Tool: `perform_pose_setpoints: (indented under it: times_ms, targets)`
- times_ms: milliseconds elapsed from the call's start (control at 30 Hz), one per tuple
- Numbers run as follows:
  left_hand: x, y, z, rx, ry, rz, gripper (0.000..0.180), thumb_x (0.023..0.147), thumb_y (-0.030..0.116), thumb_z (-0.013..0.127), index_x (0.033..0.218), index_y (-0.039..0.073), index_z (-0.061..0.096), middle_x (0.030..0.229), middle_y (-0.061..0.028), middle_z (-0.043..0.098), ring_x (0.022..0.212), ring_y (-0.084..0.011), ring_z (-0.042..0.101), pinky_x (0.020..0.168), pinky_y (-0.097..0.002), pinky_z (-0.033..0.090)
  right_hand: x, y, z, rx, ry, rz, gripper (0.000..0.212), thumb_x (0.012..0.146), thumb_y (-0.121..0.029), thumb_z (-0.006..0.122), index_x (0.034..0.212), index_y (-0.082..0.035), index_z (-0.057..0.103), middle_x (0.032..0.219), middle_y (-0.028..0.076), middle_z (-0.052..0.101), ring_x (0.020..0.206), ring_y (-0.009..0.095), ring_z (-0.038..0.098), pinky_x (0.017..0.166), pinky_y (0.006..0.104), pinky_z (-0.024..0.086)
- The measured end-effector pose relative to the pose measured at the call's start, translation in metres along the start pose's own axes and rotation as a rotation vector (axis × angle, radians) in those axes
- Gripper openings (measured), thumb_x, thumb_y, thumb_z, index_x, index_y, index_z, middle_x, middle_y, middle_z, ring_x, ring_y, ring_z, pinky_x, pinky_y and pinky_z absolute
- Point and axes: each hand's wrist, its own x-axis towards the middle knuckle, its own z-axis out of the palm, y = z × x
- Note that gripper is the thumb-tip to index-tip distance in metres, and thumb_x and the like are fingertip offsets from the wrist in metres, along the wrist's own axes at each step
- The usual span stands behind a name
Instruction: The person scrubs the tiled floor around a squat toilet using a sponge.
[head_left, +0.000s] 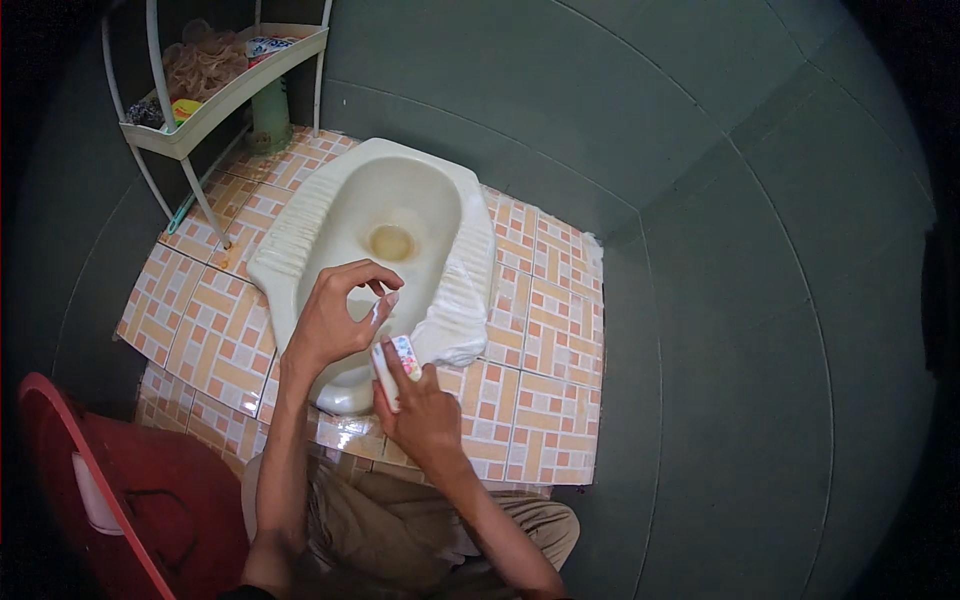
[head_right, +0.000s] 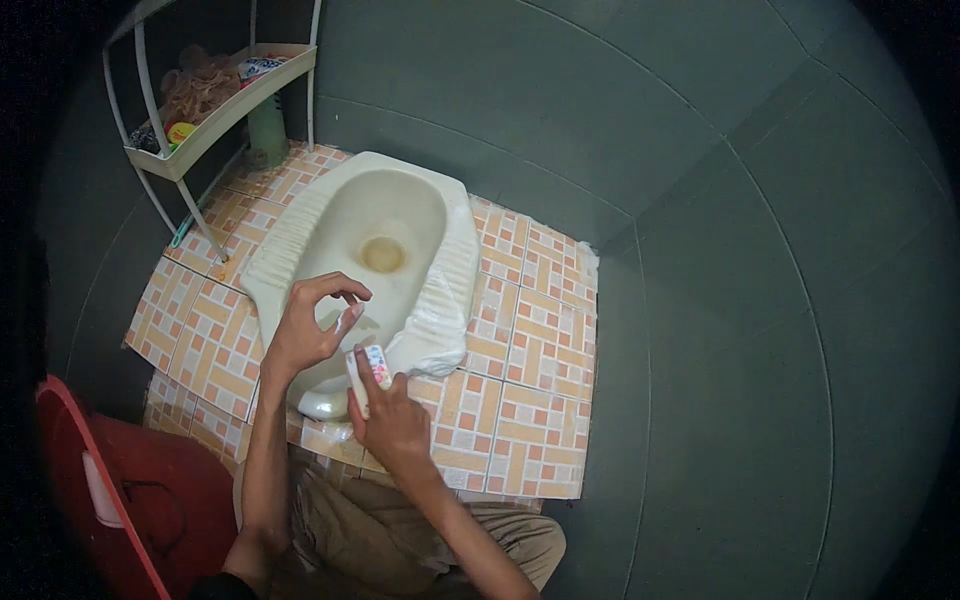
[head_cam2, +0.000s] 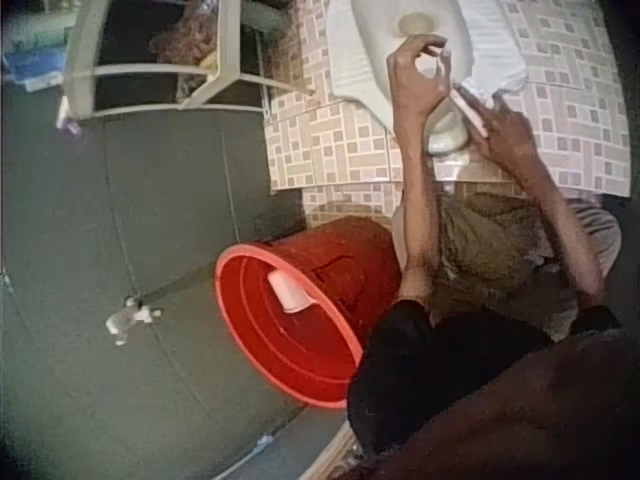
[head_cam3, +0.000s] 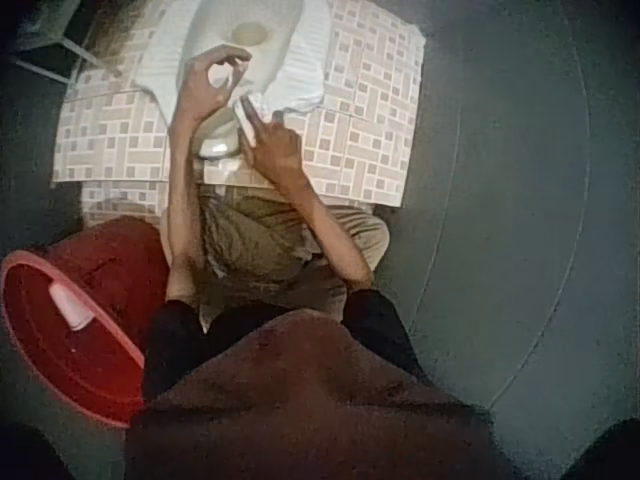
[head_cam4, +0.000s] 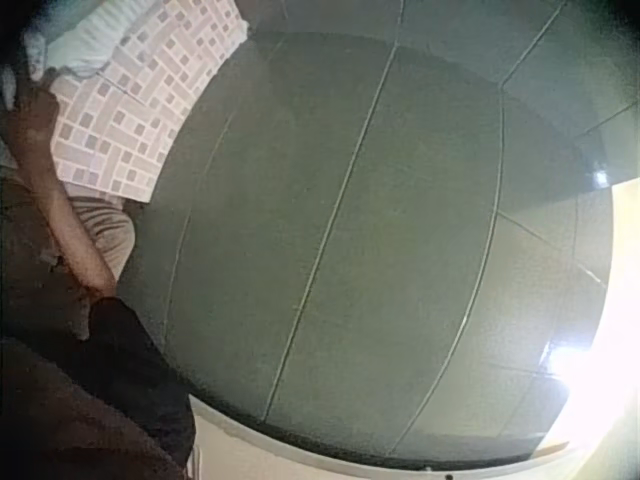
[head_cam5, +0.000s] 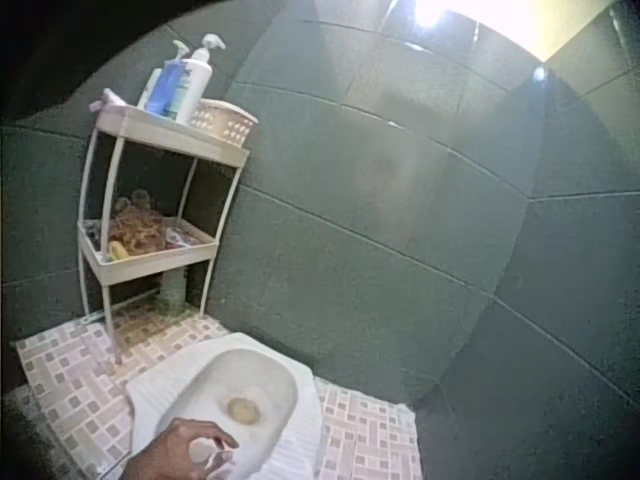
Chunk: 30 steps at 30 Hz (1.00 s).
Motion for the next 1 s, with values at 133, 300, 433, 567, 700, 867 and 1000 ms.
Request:
perform_pose_setpoints:
  times_ms: [133, 300, 433, 567, 700, 867, 1000]
  targets:
    - [-0.001, 0.002, -0.006, 0.005, 0.019, -0.002, 0.015, 0.085, 0.004, 0.069, 0.099, 0.001, 0.074, 0.092, -0.0127, 0.074, 0.086, -0.0232, 0.070, 0.083, -0.0357, 0.053, 0.026, 0.044, -0.009, 0.033, 0.128, 0.045, 0.061, 0.100, -0.037, 0.059, 0.158, -0.027, 0.044, 0.100, 0.032, 0.064, 0.078, 0.049, 0.072, 0.067, 0.0553, 0.059]
    - [0.002, 0.009, -0.003, -0.020, 0.015, -0.005, 0.014, 0.086, 0.005, 0.070, 0.098, 0.000, 0.074, 0.091, -0.0127, 0.073, 0.086, -0.0235, 0.070, 0.082, -0.0363, 0.053, 0.057, 0.098, -0.029, -0.015, 0.340, 0.213, 0.060, 0.100, -0.032, 0.060, 0.157, -0.016, 0.046, 0.089, 0.032, 0.066, 0.081, 0.047, 0.071, 0.070, 0.0557, 0.058]
    - [-0.001, 0.004, -0.006, 0.001, 0.021, -0.004, 0.014, 0.086, 0.005, 0.070, 0.098, 0.001, 0.074, 0.091, -0.0130, 0.073, 0.086, -0.0235, 0.070, 0.082, -0.0364, 0.053, 0.037, 0.089, -0.015, 0.001, 0.393, 0.113, 0.061, 0.100, -0.032, 0.060, 0.157, -0.017, 0.045, 0.090, 0.034, 0.065, 0.081, 0.048, 0.070, 0.064, 0.0555, 0.056]
    - [0.000, 0.005, -0.001, 0.015, 0.012, -0.002, 0.013, 0.086, 0.005, 0.070, 0.098, 0.001, 0.074, 0.091, -0.0130, 0.074, 0.085, -0.0236, 0.070, 0.082, -0.0364, 0.053, -0.004, 0.046, 0.005, 0.180, 0.199, -0.036, 0.071, 0.098, -0.037, 0.065, 0.162, -0.028, 0.037, 0.101, 0.034, 0.063, 0.070, 0.048, 0.068, 0.056, 0.0524, 0.056]
    - [0.000, -0.003, -0.002, 0.029, 0.021, 0.009, 0.013, 0.086, 0.005, 0.070, 0.098, 0.001, 0.074, 0.092, -0.0128, 0.074, 0.085, -0.0238, 0.069, 0.083, -0.0359, 0.053, -0.033, -0.007, 0.029, 0.136, 0.125, -0.262, 0.074, 0.097, -0.036, 0.067, 0.162, -0.033, 0.034, 0.106, 0.032, 0.062, 0.069, 0.047, 0.069, 0.057, 0.0532, 0.057]
    - [0.000, 0.004, -0.008, 0.017, 0.032, -0.006, 0.012, 0.087, 0.004, 0.070, 0.098, 0.001, 0.074, 0.092, -0.0124, 0.074, 0.086, -0.0236, 0.069, 0.083, -0.0353, 0.052, 0.005, 0.031, 0.029, 0.110, 0.217, -0.112, 0.065, 0.098, -0.033, 0.064, 0.159, -0.032, 0.042, 0.102, 0.030, 0.063, 0.072, 0.046, 0.070, 0.059, 0.0529, 0.058]
    - [0.000, 0.003, -0.007, -0.002, 0.028, -0.008, 0.013, 0.086, 0.003, 0.069, 0.098, 0.001, 0.074, 0.092, -0.0121, 0.073, 0.086, -0.0230, 0.069, 0.082, -0.0350, 0.052, 0.051, 0.084, -0.006, 0.059, 0.365, 0.064, 0.060, 0.099, -0.033, 0.062, 0.156, -0.028, 0.047, 0.099, 0.031, 0.063, 0.072, 0.045, 0.069, 0.058, 0.0521, 0.057]
